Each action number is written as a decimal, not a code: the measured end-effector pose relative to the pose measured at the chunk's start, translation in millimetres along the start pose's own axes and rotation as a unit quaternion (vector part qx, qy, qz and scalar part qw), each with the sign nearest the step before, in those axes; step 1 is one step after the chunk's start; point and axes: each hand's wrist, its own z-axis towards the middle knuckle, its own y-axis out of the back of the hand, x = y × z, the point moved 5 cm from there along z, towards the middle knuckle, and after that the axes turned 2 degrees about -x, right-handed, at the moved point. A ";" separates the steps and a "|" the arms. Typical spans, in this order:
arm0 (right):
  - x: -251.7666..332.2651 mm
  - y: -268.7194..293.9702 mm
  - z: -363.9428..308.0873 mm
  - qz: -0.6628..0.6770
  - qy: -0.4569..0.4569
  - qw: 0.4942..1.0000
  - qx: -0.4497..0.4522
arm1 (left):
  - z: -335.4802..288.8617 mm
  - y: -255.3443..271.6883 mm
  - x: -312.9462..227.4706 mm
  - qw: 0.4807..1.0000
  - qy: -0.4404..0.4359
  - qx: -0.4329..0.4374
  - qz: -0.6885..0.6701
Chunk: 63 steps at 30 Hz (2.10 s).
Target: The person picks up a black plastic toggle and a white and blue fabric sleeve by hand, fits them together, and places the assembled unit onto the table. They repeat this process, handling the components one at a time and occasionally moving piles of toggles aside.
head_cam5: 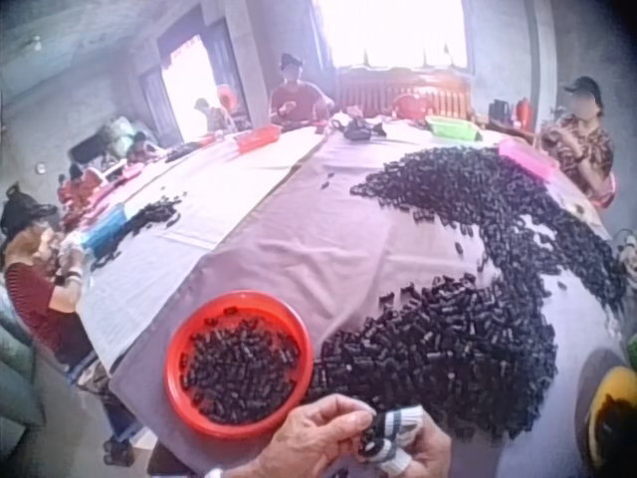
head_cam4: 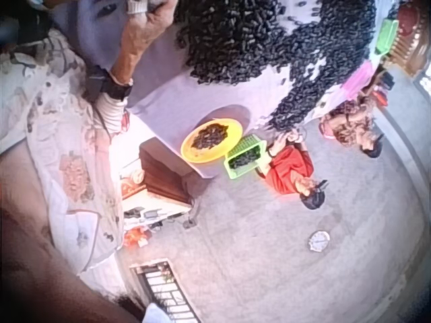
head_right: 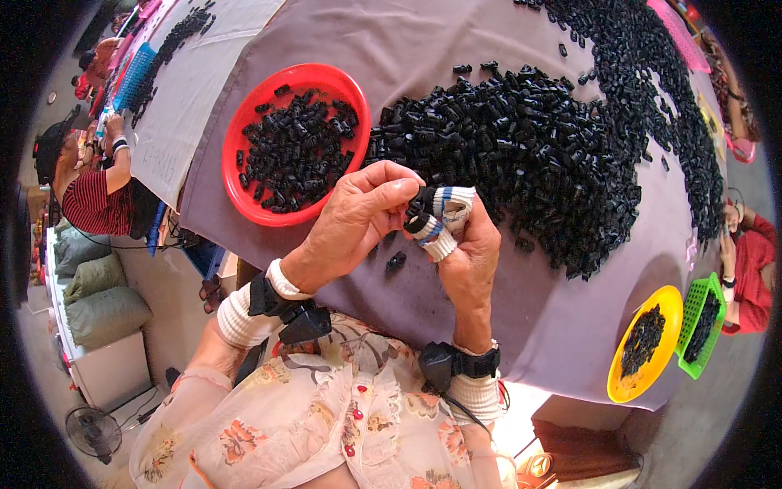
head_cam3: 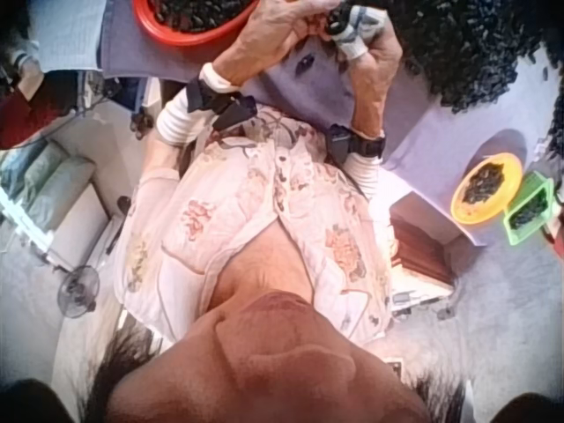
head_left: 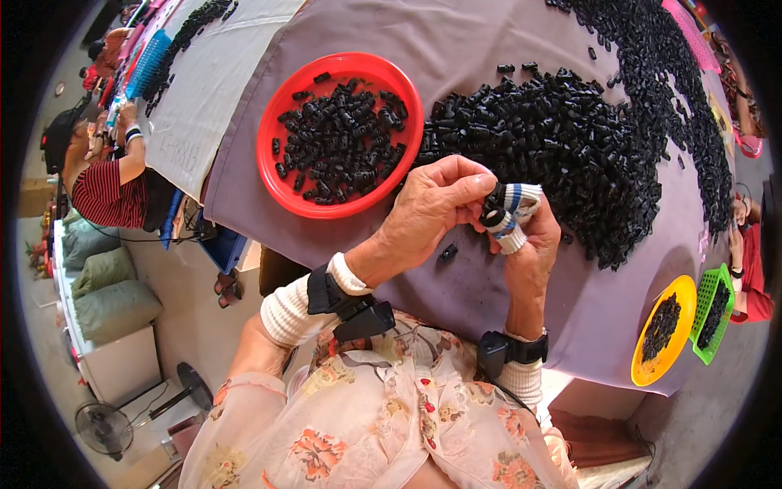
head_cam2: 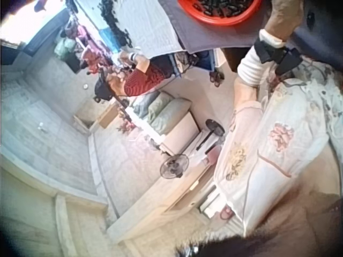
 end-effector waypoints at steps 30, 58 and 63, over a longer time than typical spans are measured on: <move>-7.2 6.4 -2.4 0.027 -0.007 0.999 0.015 | -5.1 -7.1 -6.6 0.995 -0.024 0.019 0.100; -5.5 6.7 -0.3 0.028 0.002 1.000 0.000 | -3.4 2.4 1.3 0.998 0.028 0.062 -0.011; -6.9 7.1 0.6 -0.005 0.021 1.000 0.002 | -3.8 2.5 -2.3 0.997 0.032 0.027 0.059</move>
